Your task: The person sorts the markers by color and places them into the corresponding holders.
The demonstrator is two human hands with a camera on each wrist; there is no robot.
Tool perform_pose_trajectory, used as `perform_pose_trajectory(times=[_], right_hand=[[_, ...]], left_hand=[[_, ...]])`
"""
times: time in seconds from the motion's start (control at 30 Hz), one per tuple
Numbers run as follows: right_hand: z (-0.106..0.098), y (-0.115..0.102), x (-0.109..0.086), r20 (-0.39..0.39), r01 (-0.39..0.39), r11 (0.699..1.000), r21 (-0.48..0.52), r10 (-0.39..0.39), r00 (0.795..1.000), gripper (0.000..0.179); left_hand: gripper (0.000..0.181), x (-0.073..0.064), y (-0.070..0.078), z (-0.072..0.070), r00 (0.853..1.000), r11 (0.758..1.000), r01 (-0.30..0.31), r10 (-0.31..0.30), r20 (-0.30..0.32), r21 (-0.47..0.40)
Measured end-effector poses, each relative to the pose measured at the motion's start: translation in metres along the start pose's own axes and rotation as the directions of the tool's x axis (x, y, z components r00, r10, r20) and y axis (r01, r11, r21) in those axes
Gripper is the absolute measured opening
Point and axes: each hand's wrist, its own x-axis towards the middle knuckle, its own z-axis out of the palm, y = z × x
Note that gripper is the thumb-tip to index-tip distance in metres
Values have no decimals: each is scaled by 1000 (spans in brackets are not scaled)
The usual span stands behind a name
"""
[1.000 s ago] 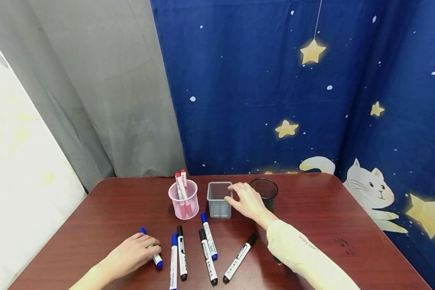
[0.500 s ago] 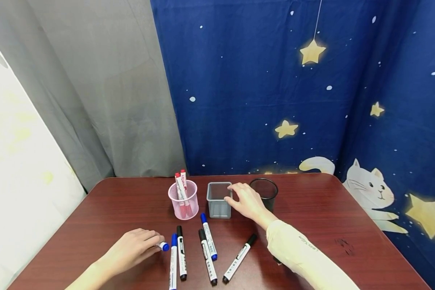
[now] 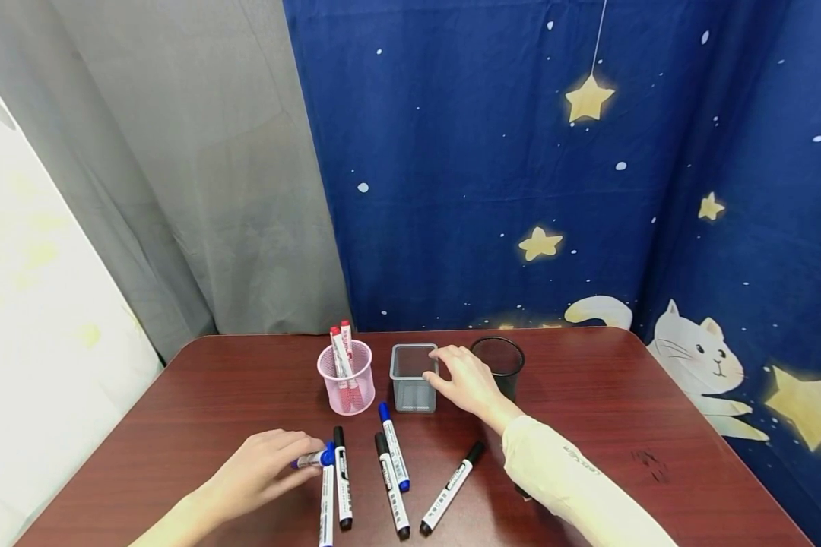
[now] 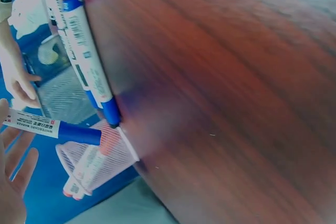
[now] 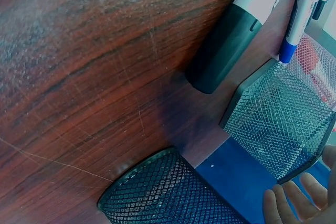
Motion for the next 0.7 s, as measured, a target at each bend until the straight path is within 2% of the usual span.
perform_pose_trajectory(times=[0.17, 0.33, 0.5, 0.7], right_hand=[[-1, -1, 0, 11, -11, 1000, 3, 11, 1000, 37], [-1, -1, 0, 11, -16, 1000, -2, 16, 1000, 36], [-2, -2, 0, 12, -14, 1000, -3, 14, 1000, 35], [-3, -2, 0, 12, -14, 1000, -2, 14, 1000, 35]], left_hand=[[14, 13, 7, -3, 1000, 994, 25, -26, -12, -104], [17, 24, 12, -5, 998, 973, 60, -65, -16, -221], [22, 35, 16, -4, 994, 931, 92, -105, -18, -354], [24, 44, 19, -2, 984, 861, 163, -177, 18, -481]])
